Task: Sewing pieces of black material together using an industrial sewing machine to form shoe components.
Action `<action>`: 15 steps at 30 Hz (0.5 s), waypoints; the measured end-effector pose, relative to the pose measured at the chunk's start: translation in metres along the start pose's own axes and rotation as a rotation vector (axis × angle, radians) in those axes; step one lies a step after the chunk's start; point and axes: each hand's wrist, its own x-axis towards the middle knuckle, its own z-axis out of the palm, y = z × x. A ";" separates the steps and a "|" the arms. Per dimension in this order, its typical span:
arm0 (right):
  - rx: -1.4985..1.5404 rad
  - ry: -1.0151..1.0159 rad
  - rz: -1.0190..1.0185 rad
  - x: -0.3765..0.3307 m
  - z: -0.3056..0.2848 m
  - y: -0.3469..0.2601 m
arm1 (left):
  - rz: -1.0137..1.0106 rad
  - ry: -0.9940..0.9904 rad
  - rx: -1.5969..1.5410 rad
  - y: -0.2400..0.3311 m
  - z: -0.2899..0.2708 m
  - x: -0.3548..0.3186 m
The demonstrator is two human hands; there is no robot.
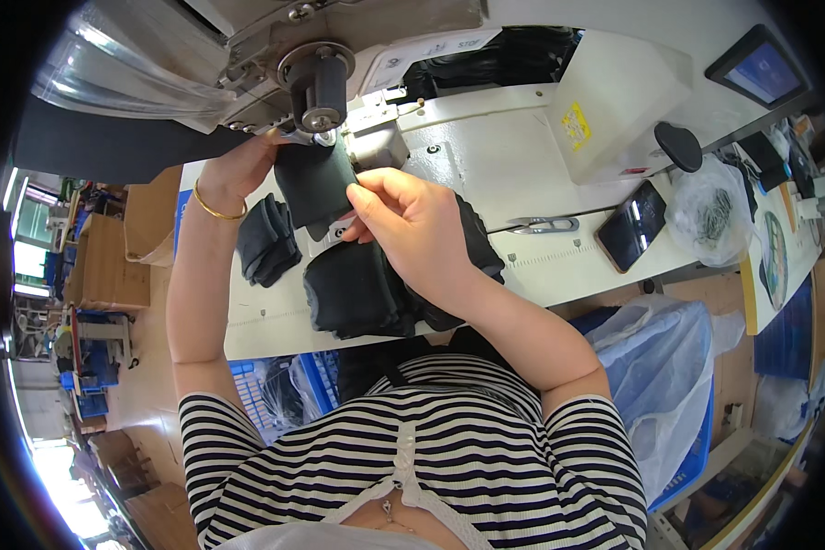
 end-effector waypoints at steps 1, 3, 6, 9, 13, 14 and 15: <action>-0.002 0.003 0.003 0.003 0.001 0.001 | 0.129 -0.126 -0.024 -0.001 -0.001 0.001; 0.030 0.011 -0.009 0.007 0.002 0.002 | 0.156 -0.035 -0.040 0.003 0.009 0.001; 0.037 0.020 -0.021 0.010 0.004 0.000 | 0.168 0.159 0.391 0.014 0.027 -0.009; 0.018 -0.013 -0.006 0.011 0.008 0.000 | 0.607 0.551 0.797 -0.018 0.036 -0.025; 0.026 0.021 -0.022 0.009 0.004 0.007 | 0.789 0.324 0.920 -0.019 0.079 -0.068; -0.040 0.029 -0.102 0.008 0.002 0.010 | 0.774 0.325 0.885 -0.021 0.081 -0.068; -0.108 0.036 -0.178 0.006 0.000 0.013 | 0.756 0.327 0.846 -0.023 0.083 -0.069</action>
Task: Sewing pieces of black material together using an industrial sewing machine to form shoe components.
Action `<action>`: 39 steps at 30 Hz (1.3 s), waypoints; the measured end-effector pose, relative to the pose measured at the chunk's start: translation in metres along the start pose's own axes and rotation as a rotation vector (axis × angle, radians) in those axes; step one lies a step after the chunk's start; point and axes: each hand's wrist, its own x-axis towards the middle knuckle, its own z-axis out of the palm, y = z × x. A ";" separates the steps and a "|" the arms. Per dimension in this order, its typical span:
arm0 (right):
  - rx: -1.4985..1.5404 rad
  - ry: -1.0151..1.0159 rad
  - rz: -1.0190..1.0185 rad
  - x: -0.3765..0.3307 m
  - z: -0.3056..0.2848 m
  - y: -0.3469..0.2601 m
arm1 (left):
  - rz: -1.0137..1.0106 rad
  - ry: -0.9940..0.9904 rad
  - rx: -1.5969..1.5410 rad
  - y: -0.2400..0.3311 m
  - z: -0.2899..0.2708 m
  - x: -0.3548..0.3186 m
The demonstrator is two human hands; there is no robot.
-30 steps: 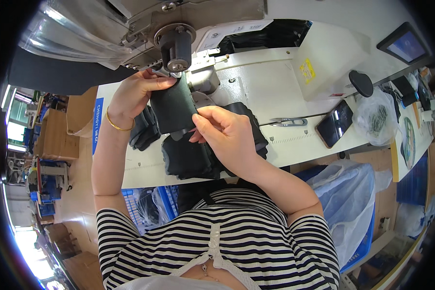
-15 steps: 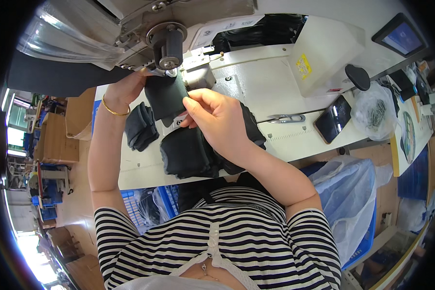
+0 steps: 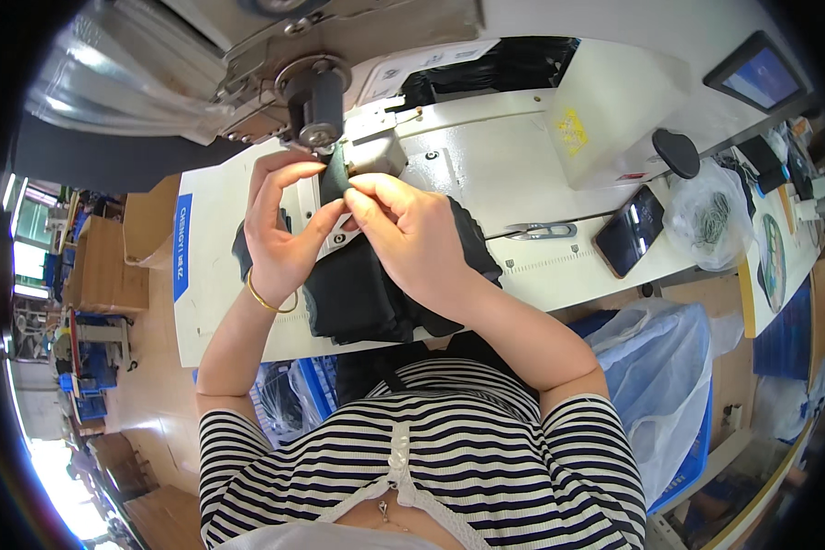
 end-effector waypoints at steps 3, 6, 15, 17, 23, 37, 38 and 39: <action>-0.119 -0.026 -0.094 -0.002 -0.008 0.002 | 0.078 0.013 0.042 0.006 0.001 0.004; -0.147 -0.037 -0.108 0.000 -0.008 0.001 | 0.173 -0.004 0.167 0.003 0.000 0.000; -0.186 -0.101 -0.041 0.003 -0.013 -0.015 | 0.570 0.059 0.421 0.008 0.004 0.002; -0.132 -0.114 -0.031 0.004 -0.013 -0.014 | 0.619 0.065 0.429 0.008 0.004 0.004; -0.085 -0.113 -0.005 0.006 -0.012 -0.014 | 0.677 0.025 0.473 0.008 0.001 0.004; -0.186 -0.078 0.070 0.006 -0.008 -0.025 | 0.528 0.074 0.506 0.009 0.006 -0.002; -0.167 -0.072 0.068 0.006 -0.007 -0.025 | 0.568 0.093 0.503 0.004 0.006 -0.003; -0.168 -0.071 0.070 0.006 -0.006 -0.025 | 0.567 0.093 0.501 0.002 0.006 -0.003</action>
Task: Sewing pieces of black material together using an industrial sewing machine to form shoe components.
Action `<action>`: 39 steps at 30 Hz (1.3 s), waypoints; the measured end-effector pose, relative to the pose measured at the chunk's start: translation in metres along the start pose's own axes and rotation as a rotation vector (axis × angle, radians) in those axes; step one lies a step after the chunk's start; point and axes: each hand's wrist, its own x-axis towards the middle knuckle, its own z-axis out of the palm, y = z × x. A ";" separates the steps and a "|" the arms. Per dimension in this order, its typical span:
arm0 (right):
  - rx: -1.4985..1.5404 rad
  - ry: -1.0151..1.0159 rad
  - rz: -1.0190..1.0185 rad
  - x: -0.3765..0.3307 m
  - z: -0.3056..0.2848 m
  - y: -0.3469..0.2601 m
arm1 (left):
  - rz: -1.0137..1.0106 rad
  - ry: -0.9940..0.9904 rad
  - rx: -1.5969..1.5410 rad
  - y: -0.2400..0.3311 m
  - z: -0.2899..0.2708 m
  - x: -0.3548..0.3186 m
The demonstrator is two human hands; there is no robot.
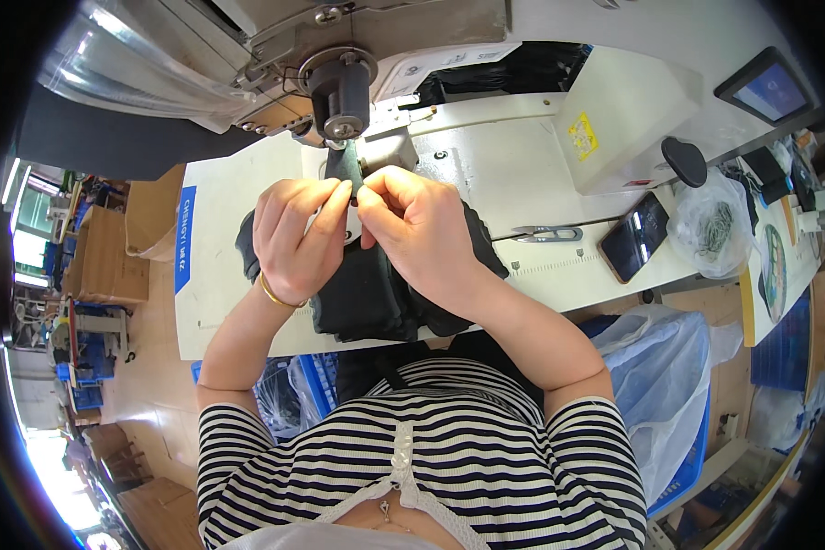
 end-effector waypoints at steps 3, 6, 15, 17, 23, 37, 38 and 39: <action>0.023 0.007 0.031 0.001 0.004 0.002 | 0.057 0.049 -0.008 -0.004 0.000 -0.003; 0.050 0.005 0.015 0.004 0.005 0.004 | 0.082 0.059 -0.003 -0.008 0.001 -0.001; 0.086 0.036 -0.039 0.013 0.009 0.005 | 0.112 0.067 0.045 -0.021 0.008 0.000; 0.104 0.020 0.007 0.011 0.008 0.004 | 0.150 0.088 0.056 -0.024 0.010 -0.001; 0.086 -0.003 0.012 0.004 0.003 0.006 | 0.160 0.099 0.058 -0.033 0.017 -0.001; 0.021 -0.053 0.049 0.000 0.006 0.008 | 0.091 0.195 0.088 -0.040 0.033 0.000; 0.022 -0.055 0.046 0.000 0.007 0.009 | 0.085 0.192 0.088 -0.040 0.033 0.000; 0.029 -0.057 0.044 -0.001 0.007 0.010 | 0.085 0.193 0.090 -0.040 0.033 0.000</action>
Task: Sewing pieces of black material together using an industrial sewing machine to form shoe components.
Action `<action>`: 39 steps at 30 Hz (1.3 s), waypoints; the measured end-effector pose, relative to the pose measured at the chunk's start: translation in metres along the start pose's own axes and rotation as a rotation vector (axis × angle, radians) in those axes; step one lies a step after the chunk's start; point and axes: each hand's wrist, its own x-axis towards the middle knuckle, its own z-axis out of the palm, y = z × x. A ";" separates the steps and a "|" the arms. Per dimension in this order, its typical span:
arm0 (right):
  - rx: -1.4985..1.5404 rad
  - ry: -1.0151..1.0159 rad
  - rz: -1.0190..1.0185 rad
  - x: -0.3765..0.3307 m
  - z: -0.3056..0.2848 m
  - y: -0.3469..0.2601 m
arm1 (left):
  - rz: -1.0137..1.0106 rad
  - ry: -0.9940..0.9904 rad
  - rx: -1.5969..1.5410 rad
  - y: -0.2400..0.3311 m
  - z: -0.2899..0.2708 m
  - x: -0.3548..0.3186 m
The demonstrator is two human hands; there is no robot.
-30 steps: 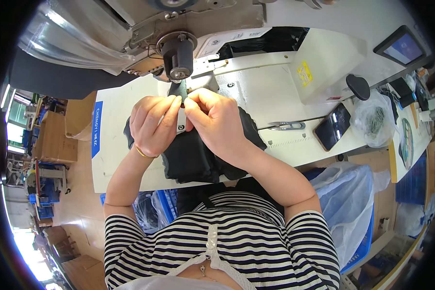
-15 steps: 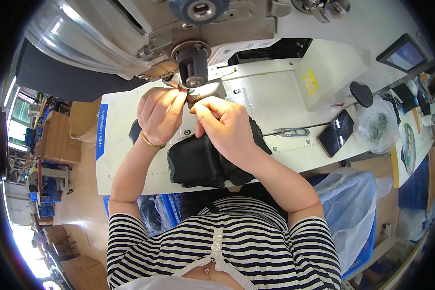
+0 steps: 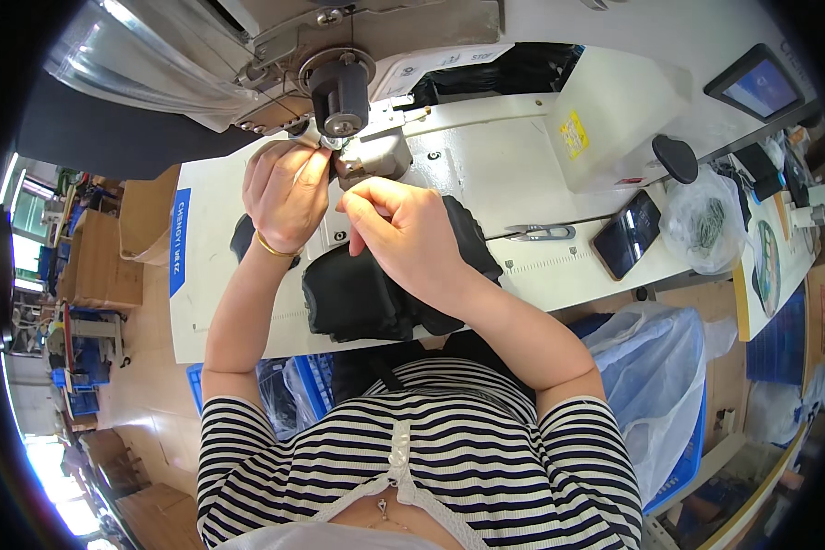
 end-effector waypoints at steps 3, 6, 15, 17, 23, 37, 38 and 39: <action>0.008 -0.021 0.000 -0.001 0.001 0.001 | -0.009 -0.008 0.005 0.000 -0.001 0.000; 0.012 -0.047 0.009 -0.002 0.001 0.002 | -0.017 -0.012 0.003 0.000 0.000 0.000; 0.012 -0.003 0.010 -0.002 -0.002 0.008 | -0.034 0.007 0.008 0.003 -0.001 -0.001; 0.008 0.008 0.022 -0.003 -0.006 0.015 | -0.079 -0.012 -0.051 0.005 -0.001 -0.003; -0.837 0.353 -0.400 -0.027 -0.052 0.051 | -0.538 -0.134 -0.094 0.013 0.000 -0.018; -0.664 0.143 -0.063 -0.032 -0.064 0.065 | -0.480 -0.746 0.227 -0.031 -0.113 -0.112; -0.663 0.139 -0.061 -0.032 -0.062 0.063 | -0.483 -0.749 0.228 -0.026 -0.119 -0.117; -0.707 0.160 -0.108 -0.033 -0.061 0.061 | -0.563 -0.759 0.099 -0.018 -0.124 -0.113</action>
